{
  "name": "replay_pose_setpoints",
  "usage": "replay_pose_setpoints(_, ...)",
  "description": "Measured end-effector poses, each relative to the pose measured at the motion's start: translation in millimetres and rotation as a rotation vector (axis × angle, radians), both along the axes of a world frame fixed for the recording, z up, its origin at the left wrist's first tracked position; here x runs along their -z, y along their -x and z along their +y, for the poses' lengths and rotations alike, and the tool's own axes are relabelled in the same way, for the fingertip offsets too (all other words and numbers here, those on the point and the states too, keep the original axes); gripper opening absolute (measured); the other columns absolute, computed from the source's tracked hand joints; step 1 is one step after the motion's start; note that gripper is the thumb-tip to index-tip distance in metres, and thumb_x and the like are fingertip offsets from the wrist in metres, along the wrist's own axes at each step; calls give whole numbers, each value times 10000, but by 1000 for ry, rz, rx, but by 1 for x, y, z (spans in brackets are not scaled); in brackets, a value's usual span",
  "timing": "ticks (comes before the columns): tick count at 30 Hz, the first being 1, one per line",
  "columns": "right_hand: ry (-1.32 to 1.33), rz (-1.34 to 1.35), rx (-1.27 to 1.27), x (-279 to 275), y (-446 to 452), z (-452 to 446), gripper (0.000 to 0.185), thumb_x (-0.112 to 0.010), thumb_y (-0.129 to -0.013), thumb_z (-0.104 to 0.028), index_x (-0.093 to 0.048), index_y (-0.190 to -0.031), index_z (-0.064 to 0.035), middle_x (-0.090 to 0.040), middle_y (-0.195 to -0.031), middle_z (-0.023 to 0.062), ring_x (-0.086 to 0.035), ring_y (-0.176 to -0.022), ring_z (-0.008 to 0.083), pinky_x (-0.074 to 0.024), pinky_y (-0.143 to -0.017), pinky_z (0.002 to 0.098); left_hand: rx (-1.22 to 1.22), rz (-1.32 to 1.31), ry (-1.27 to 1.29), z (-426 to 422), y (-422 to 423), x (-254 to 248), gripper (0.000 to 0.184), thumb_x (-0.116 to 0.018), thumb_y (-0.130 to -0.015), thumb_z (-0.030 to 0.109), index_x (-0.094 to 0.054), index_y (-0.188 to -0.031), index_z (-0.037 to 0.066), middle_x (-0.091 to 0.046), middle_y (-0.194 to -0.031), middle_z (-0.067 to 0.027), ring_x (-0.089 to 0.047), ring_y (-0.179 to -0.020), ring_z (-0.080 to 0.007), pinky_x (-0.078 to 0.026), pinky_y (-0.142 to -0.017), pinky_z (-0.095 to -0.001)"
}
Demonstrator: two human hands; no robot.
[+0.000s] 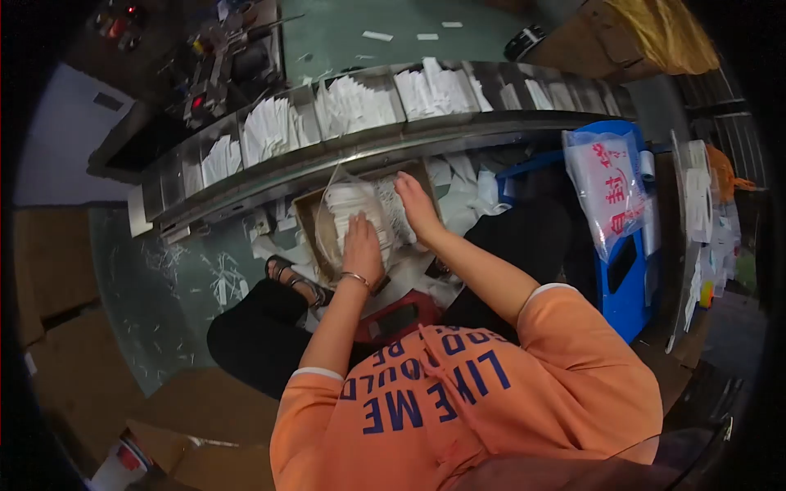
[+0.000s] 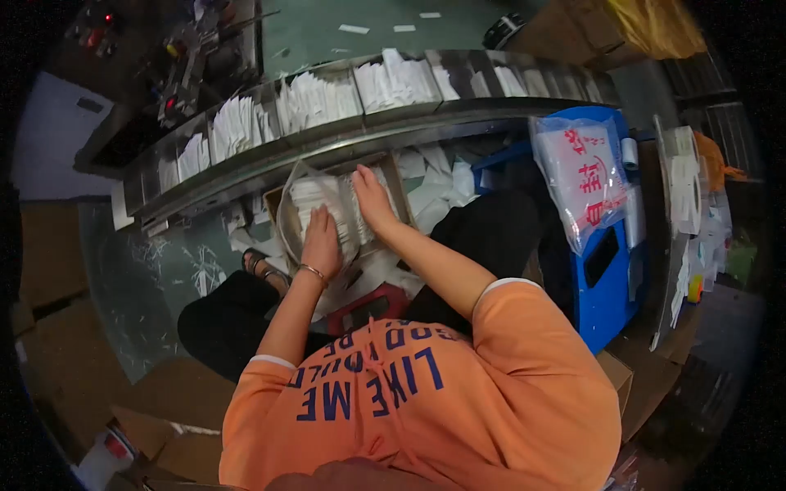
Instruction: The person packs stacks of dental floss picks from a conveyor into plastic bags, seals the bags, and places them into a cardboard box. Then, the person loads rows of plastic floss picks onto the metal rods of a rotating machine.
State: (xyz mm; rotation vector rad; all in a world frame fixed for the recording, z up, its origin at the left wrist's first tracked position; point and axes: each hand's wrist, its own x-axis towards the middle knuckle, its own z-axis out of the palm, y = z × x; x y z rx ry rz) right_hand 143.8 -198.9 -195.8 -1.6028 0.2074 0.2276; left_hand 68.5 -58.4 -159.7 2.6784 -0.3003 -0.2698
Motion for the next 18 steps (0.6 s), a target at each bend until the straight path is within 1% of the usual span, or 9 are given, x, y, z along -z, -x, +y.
replay_pose_setpoints(1, 14, -99, 22, -13, -16, -4, 485, -469, -894, -299, -385, -1263, 4, -472, -1230, 138, -433, -1159, 222, -313, -975, 301, -11, 0, -230, -4, 2, 16, 515, -520, -744, 78, -410, -1243, 21, -350, -1335, -159, -268, -1266, -366, -278, -1008, -463)
replay_pose_setpoints(5, 387, -549, 81, -90, -98, -43, 438, -565, -813, -212, -464, -1166, 27, -498, -1166, 188, -493, -1066, 304, -387, -897, 347, 190, -119, -310, -9, 19, 23, 465, -468, -802, 162, -417, -1259, 88, -364, -1338, -89, -271, -1264, -336, -278, -976, -517)
replay_pose_setpoints(8, 705, -393, 18, -89, -171, -81, 641, -628, -721, -383, -464, -1152, 62, -521, -1107, 245, -515, -1028, 348, -414, -864, 379, 252, -163, -286, -9, 24, 19, 458, -470, -787, 152, -438, -1237, 76, -394, -1312, -79, -346, -1209, -306, -318, -915, -485)
replay_pose_setpoints(9, 810, -189, -57, -97, -188, -86, 796, -648, -652, -505, -460, -1142, 93, -532, -1086, 266, -532, -1010, 362, -427, -855, 388, 266, -162, -232, -9, 24, 18, 473, -490, -758, 123, -445, -1223, 54, -401, -1300, -81, -373, -1179, -291, -334, -880, -463)
replay_pose_setpoints(10, 806, -202, -48, -94, -204, -90, 796, -648, -652, -505, -460, -1142, 93, -532, -1086, 266, -532, -1010, 362, -427, -855, 388, 247, -272, -202, -7, 24, 23, 435, -486, -763, 132, -481, -1190, 53, -442, -1262, -86, -417, -1119, -257, -349, -820, -431)
replay_pose_setpoints(12, 752, 24, -17, -93, -221, -90, 877, -656, -611, -573, -455, -1132, 103, -536, -1088, 269, -541, -1002, 370, -439, -852, 391, 216, -227, -174, -7, 21, 27, 487, -519, -742, 157, -457, -1216, 61, -405, -1293, -104, -377, -1166, -277, -333, -850, -463)
replay_pose_setpoints(13, 958, -60, -68, -100, -221, -83, 915, -658, -596, -600, -438, -1128, 112, -543, -1080, 268, -541, -1011, 368, -441, -859, 385, 180, -168, -140, -7, 17, 26, 545, -553, -721, 182, -433, -1241, 68, -368, -1325, -122, -337, -1214, -298, -318, -880, -496)
replay_pose_setpoints(15, 1035, 40, -126, -86, -229, -73, 919, -658, -592, -606, -426, -1137, 97, -529, -1105, 271, -533, -1028, 363, -439, -865, 379, 177, -114, -235, -5, 13, 2, 598, -576, -712, 222, -405, -1269, 90, -324, -1356, -124, -273, -1256, -319, -273, -921, -536)
replay_pose_setpoints(18, 1080, 14, 70, -73, -219, -60, 740, -625, -676, -553, -458, -1108, 24, -549, -1047, 237, -559, -958, 363, -454, -820, 423, 158, 66, -286, 0, 4, -25, 745, -648, -655, 283, -347, -1315, 115, -221, -1411, -129, -134, -1316, -355, -181, -973, -603)
